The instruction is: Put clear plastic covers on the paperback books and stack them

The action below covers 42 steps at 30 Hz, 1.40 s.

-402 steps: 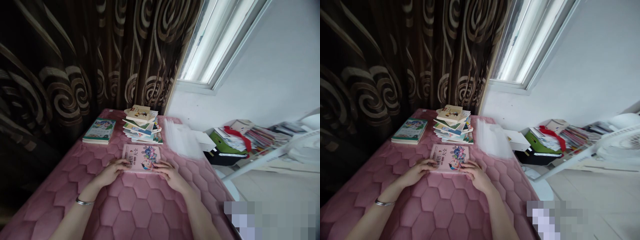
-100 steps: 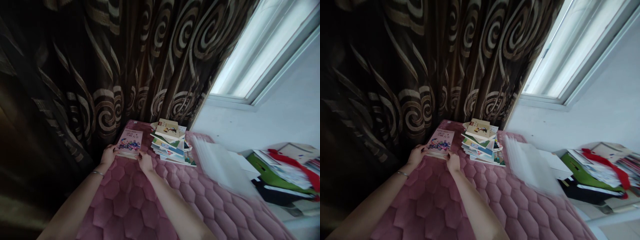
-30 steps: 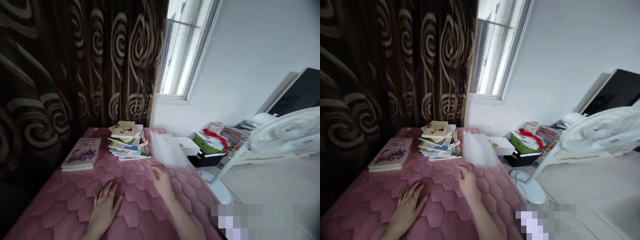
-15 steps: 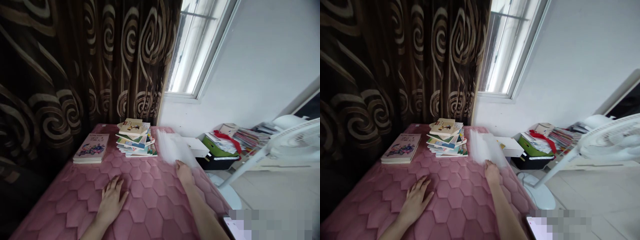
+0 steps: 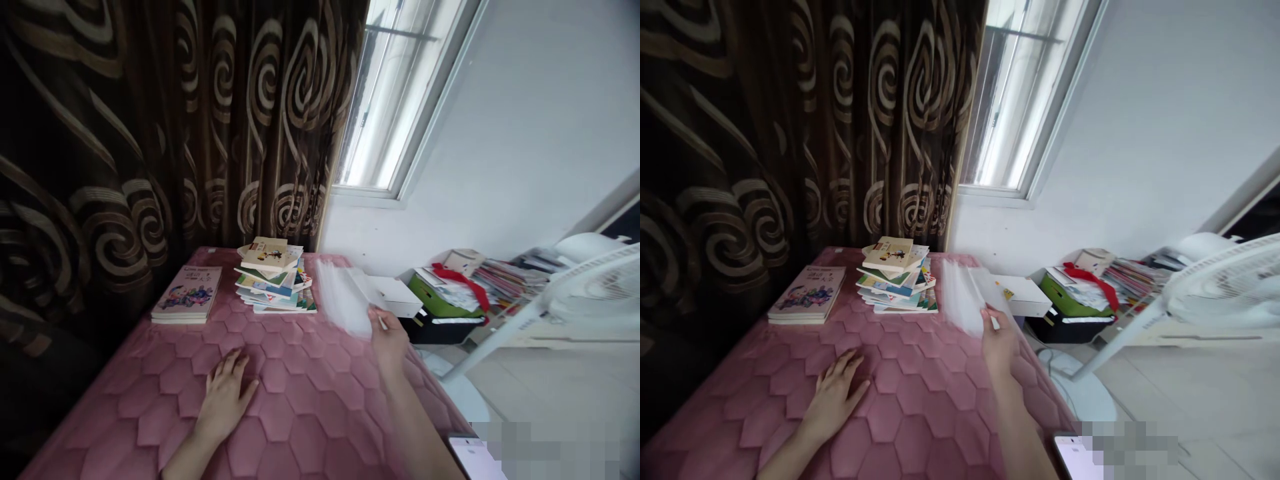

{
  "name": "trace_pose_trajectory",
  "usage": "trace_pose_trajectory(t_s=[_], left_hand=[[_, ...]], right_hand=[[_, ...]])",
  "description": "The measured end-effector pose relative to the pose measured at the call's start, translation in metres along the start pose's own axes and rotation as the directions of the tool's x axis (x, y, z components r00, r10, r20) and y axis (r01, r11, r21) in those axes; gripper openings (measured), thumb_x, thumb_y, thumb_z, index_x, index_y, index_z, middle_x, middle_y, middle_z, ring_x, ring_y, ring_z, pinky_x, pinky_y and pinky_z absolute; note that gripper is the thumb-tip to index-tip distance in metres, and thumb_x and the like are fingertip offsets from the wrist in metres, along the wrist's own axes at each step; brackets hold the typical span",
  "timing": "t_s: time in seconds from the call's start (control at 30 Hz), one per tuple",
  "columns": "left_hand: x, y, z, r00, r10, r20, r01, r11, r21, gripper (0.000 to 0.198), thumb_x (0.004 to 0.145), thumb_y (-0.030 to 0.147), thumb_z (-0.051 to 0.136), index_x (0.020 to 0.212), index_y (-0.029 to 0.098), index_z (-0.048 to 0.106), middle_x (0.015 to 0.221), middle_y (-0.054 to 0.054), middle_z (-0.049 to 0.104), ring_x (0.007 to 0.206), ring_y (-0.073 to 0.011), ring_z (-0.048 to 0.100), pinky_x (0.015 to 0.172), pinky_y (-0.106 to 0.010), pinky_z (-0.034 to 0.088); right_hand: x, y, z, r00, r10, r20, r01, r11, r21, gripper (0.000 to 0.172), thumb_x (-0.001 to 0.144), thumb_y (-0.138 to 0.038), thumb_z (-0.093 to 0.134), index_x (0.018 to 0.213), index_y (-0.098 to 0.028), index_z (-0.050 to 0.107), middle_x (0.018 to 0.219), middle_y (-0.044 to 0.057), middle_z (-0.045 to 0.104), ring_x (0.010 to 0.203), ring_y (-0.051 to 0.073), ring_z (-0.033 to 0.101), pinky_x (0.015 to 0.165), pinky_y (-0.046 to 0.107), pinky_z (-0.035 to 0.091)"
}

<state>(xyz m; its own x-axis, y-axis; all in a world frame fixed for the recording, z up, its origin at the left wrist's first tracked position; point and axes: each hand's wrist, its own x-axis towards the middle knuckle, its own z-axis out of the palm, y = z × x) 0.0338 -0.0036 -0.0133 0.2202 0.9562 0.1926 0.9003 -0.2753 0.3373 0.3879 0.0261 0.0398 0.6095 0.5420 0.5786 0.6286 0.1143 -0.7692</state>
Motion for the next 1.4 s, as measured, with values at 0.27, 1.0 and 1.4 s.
trace_pose_trajectory(t_s=[0.27,1.0,1.4], left_hand=[[0.0,-0.007,0.006,0.995,-0.003,-0.096,-0.007,0.995,-0.103,0.038,0.086,0.028,0.048,0.121,0.02,0.059,0.136,-0.011,0.053,0.125,-0.025,0.048,0.103,-0.046,0.038],[-0.028,0.052,-0.007,0.952,0.247,-0.179,-0.272,0.954,-0.127,0.032,0.088,0.018,0.044,0.112,0.024,0.063,0.124,-0.009,0.06,0.118,-0.0252,0.054,0.098,-0.048,0.046],[-0.052,0.109,0.0,0.995,0.03,0.092,-0.014,0.985,-0.174,0.074,0.077,-0.004,0.03,0.146,0.02,0.026,0.141,-0.017,0.041,0.107,-0.0202,0.062,0.086,-0.032,0.053]], right_hand=[[-0.119,-0.11,-0.005,0.661,-0.414,0.625,0.457,0.884,0.102,0.023,0.09,-0.02,0.045,0.081,-0.025,0.066,0.096,0.004,0.072,0.089,0.018,0.065,0.079,0.029,0.048],[-0.133,-0.032,0.026,0.754,0.088,0.651,-0.035,0.995,-0.095,0.035,0.076,-0.027,0.053,0.109,-0.017,0.055,0.07,0.002,0.063,0.069,0.021,0.063,0.07,0.031,0.048],[-0.151,-0.069,0.016,0.746,0.015,0.666,-0.323,0.882,0.342,0.03,0.086,-0.043,0.051,0.104,-0.022,0.063,0.101,0.006,0.069,0.096,0.02,0.064,0.086,0.032,0.052]])
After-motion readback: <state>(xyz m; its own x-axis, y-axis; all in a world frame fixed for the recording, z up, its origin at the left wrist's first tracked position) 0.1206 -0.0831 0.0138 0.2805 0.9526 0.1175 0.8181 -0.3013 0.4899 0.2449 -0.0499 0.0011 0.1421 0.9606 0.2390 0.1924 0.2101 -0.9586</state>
